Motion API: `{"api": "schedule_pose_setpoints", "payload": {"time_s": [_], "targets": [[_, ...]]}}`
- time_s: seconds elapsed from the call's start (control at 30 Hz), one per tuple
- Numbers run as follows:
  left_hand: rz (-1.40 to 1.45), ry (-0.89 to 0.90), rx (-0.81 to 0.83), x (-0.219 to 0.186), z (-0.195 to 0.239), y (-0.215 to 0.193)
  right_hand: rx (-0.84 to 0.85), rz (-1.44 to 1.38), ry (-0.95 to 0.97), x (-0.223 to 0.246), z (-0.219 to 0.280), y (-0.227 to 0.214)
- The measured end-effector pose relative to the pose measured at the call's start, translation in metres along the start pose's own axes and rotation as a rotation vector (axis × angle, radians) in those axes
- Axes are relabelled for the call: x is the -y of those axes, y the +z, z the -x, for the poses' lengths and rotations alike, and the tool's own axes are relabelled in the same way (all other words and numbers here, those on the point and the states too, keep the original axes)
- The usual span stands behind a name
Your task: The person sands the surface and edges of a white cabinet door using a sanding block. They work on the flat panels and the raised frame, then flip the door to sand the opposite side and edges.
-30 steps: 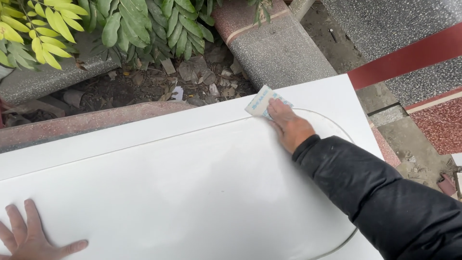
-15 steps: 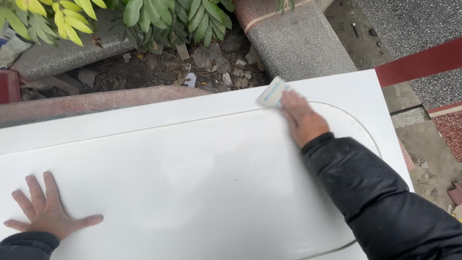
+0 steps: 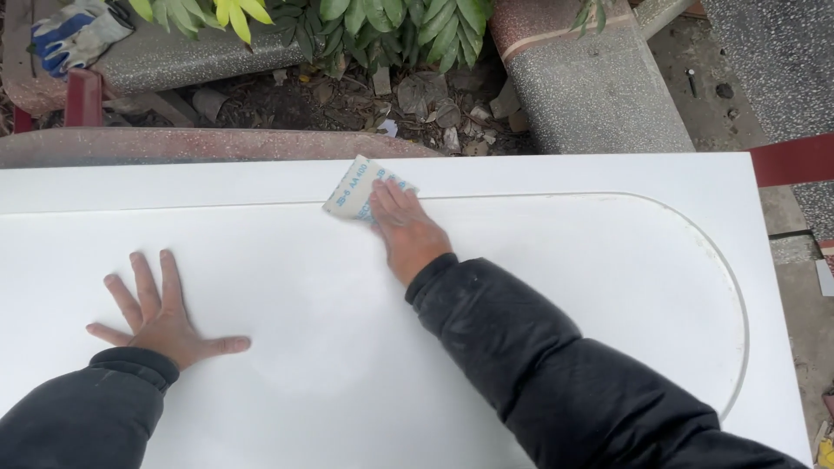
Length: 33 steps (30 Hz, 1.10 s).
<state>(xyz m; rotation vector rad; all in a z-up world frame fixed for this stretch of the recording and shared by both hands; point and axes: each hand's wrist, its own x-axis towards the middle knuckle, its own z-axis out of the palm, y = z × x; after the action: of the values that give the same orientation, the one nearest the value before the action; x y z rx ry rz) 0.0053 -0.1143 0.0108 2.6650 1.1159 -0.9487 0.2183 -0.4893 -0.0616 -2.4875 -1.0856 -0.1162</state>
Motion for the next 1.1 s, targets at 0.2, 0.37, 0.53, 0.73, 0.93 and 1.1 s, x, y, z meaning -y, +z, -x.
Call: {"api": "schedule_pose_setpoints", "payload": {"time_s": [0.2, 0.37, 0.53, 0.73, 0.93, 1.1], "targets": [[0.018, 0.058, 0.028, -0.002, 0.007, -0.001, -0.137, 0.040, 0.245, -0.174, 0.103, -0.085], [0.073, 0.131, 0.043, -0.002, 0.022, -0.015, -0.109, 0.236, 0.765, -0.151, 0.101, -0.065], [0.082, 0.211, 0.062, 0.003, 0.027, -0.015, -0.100, 0.089, 0.184, 0.009, 0.006, 0.004], [0.078, 0.268, 0.065, 0.002, 0.027, -0.012, -0.099, 0.189, 0.695, -0.118, 0.086, -0.070], [0.244, 0.399, 0.007, 0.011, 0.033, -0.012, 0.058, 0.224, 0.506, 0.070, -0.042, 0.041], [0.346, 0.417, -0.103, 0.022, 0.019, 0.012, 0.185, 0.056, 0.232, 0.209, -0.119, 0.090]]}}
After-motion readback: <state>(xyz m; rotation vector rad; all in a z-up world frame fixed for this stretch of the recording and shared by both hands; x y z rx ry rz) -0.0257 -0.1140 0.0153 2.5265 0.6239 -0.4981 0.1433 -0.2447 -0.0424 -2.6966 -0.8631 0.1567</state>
